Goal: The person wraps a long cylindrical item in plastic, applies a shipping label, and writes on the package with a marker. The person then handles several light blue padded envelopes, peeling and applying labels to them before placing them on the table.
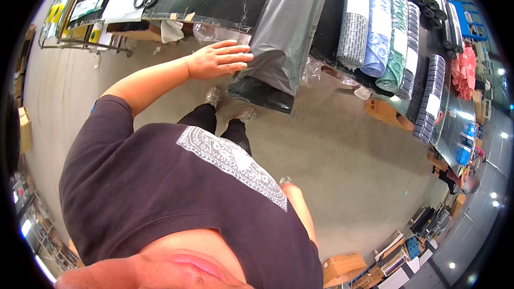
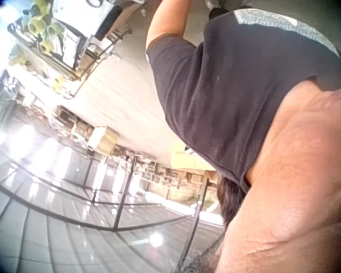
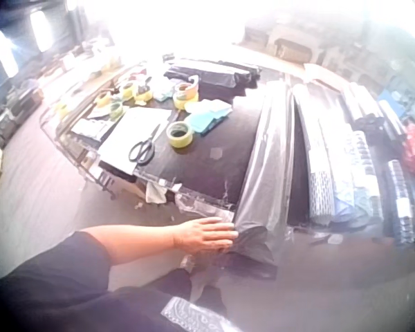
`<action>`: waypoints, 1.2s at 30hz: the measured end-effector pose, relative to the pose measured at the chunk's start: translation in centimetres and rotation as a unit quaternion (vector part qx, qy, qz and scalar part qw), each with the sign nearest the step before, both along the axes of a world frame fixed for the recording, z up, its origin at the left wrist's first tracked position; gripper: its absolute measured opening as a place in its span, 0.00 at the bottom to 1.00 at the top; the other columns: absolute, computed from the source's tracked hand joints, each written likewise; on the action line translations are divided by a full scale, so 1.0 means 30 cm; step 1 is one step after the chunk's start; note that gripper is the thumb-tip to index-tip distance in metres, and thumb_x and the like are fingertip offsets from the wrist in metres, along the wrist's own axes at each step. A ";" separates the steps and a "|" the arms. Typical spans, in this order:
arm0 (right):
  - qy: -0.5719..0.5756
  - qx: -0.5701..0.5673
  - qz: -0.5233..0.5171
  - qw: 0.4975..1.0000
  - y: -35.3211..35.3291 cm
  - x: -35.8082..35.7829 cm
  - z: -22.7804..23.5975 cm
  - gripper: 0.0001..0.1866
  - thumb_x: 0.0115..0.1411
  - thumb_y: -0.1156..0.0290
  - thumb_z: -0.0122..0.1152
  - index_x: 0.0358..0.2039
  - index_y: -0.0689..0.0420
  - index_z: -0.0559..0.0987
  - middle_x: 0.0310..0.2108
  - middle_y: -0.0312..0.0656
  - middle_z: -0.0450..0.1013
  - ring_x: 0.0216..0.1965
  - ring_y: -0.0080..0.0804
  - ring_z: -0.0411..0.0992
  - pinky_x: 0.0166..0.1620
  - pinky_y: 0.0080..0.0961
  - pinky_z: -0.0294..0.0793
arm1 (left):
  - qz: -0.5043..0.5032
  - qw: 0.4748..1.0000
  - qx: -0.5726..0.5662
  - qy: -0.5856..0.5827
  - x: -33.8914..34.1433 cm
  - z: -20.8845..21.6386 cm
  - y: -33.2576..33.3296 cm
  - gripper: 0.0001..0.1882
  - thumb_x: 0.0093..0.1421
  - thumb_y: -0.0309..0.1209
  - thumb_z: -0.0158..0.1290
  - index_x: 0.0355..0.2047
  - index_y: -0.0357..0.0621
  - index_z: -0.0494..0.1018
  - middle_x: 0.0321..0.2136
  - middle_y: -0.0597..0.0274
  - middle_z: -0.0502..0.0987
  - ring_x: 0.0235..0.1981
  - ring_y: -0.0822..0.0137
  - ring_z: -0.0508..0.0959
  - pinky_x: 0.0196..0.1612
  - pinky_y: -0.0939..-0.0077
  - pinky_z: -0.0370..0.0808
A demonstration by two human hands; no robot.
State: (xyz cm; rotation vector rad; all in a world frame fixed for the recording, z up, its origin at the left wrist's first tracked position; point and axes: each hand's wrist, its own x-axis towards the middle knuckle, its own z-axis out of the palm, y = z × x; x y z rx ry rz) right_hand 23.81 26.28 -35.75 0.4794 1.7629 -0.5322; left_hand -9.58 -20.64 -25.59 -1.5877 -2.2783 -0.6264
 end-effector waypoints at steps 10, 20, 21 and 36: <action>0.808 -0.046 0.377 0.450 -0.355 -1.021 0.376 0.27 0.52 0.67 0.64 0.55 0.49 0.73 0.63 0.37 0.62 0.64 0.37 0.60 0.64 0.36 0.61 | -0.062 0.990 -0.054 0.113 -0.096 0.029 0.091 0.22 0.60 0.31 0.47 0.57 0.52 0.69 0.63 0.65 0.65 0.65 0.62 0.63 0.67 0.63 0.59; 0.720 -0.243 0.425 0.491 -0.444 -1.087 0.509 0.16 0.50 0.70 0.53 0.40 0.53 0.82 0.43 0.39 0.78 0.47 0.35 0.76 0.54 0.34 0.73 | -0.052 0.997 0.010 0.047 -0.047 0.027 0.102 0.13 0.49 0.31 0.55 0.37 0.48 0.78 0.39 0.62 0.76 0.46 0.59 0.75 0.52 0.60 0.74; 0.724 -0.259 0.385 0.512 -0.432 -1.094 0.507 0.15 0.51 0.68 0.55 0.39 0.55 0.82 0.40 0.40 0.79 0.45 0.37 0.77 0.52 0.36 0.74 | -0.040 0.999 0.022 0.029 -0.039 0.012 0.098 0.14 0.48 0.30 0.55 0.37 0.48 0.78 0.38 0.63 0.76 0.46 0.60 0.75 0.50 0.60 0.75; 0.446 -0.269 -0.563 0.641 -0.620 -1.221 0.311 0.12 0.61 0.66 0.56 0.35 0.64 0.79 0.37 0.41 0.75 0.39 0.31 0.74 0.43 0.29 0.73 | 0.479 0.606 0.408 -0.486 -0.056 -0.050 0.418 0.18 0.63 0.39 0.55 0.23 0.38 0.75 0.17 0.62 0.74 0.22 0.75 0.69 0.27 0.70 0.68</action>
